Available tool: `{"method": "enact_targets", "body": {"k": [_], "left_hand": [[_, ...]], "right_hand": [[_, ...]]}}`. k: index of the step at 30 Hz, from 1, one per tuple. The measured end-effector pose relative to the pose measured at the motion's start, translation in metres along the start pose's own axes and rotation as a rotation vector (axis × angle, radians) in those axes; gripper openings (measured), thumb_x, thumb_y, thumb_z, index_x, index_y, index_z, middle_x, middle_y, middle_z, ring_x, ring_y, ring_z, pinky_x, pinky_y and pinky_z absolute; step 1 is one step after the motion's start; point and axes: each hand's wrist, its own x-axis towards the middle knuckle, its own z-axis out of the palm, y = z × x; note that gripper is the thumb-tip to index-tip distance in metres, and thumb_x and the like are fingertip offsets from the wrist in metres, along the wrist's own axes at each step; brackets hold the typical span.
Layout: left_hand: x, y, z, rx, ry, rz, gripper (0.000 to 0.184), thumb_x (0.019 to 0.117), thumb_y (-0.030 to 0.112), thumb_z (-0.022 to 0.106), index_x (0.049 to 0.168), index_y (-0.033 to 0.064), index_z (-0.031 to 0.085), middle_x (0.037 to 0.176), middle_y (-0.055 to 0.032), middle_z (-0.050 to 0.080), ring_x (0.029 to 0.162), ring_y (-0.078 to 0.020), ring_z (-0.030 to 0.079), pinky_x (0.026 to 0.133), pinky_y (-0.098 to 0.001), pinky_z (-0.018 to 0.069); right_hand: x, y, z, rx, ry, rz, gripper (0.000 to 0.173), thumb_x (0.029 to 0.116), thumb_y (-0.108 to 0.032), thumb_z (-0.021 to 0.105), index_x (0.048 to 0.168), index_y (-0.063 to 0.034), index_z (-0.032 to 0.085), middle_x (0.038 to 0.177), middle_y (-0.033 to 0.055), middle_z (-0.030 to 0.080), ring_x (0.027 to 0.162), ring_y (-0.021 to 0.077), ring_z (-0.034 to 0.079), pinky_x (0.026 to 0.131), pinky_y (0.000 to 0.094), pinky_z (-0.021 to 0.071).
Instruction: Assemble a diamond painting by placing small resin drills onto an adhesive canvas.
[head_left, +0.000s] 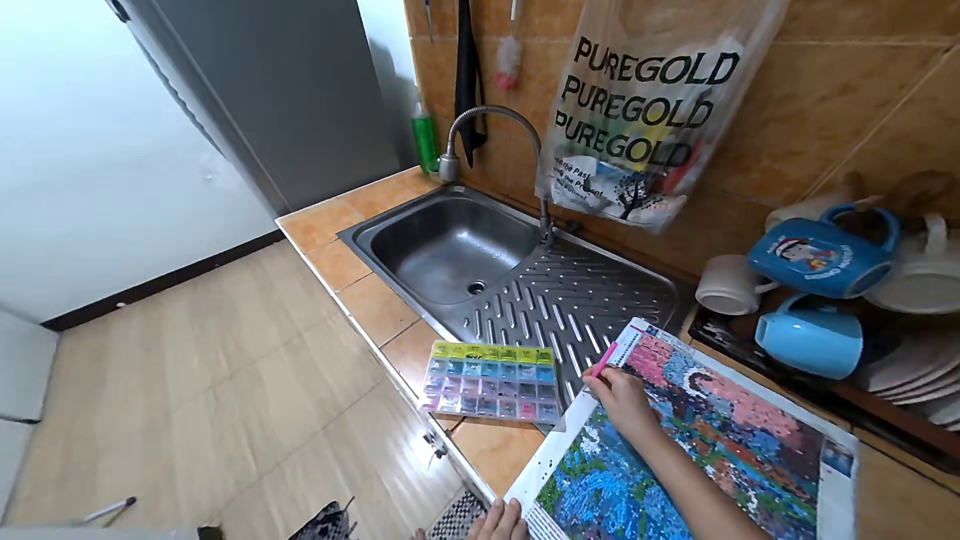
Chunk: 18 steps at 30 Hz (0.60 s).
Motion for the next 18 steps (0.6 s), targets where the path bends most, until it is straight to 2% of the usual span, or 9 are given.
{"method": "enact_targets", "body": {"k": [4,11,14,18], "left_hand": [[0.001,0.003,-0.002,0.017,-0.009,-0.013,0.032,0.0959,-0.004,0.054,0.124,-0.0084,0.068,0.136,-0.0261,0.063,0.127,-0.0473,0.060,0.105,-0.0597,0.0471],[0.002,0.008,-0.002,0.036,-0.009,-0.034,0.033,0.0943,-0.007,0.053,0.123,-0.0094,0.068,0.136,-0.0263,0.063,0.127,-0.0477,0.060,0.106,-0.0588,0.0476],[0.002,0.008,-0.001,0.044,-0.002,-0.031,0.032,0.0945,-0.006,0.054,0.122,-0.0094,0.069,0.135,-0.0261,0.064,0.126,-0.0474,0.060,0.105,-0.0577,0.0482],[0.002,0.007,-0.001,0.037,-0.009,-0.023,0.032,0.0933,-0.008,0.054,0.122,-0.0102,0.068,0.135,-0.0271,0.063,0.127,-0.0482,0.060,0.106,-0.0584,0.0476]], "right_hand": [[0.000,-0.009,-0.004,-0.073,-0.073,0.031,0.022,0.1038,-0.007,0.056,0.110,0.0089,0.070,0.111,0.0248,0.069,0.108,0.0371,0.066,0.100,0.0486,0.0490],[0.000,-0.016,-0.008,-0.138,-0.092,0.065,0.022,0.1040,-0.008,0.057,0.109,0.0090,0.070,0.111,0.0257,0.069,0.110,0.0380,0.065,0.101,0.0486,0.0480],[0.000,-0.010,-0.005,-0.086,-0.062,0.065,0.021,0.1036,-0.006,0.057,0.107,0.0097,0.070,0.105,0.0252,0.069,0.100,0.0360,0.067,0.095,0.0471,0.0507],[0.003,-0.007,-0.001,0.038,-0.071,0.148,0.020,0.1049,-0.006,0.054,0.110,0.0088,0.067,0.098,0.0213,0.069,0.085,0.0272,0.070,0.085,0.0402,0.0563]]}}
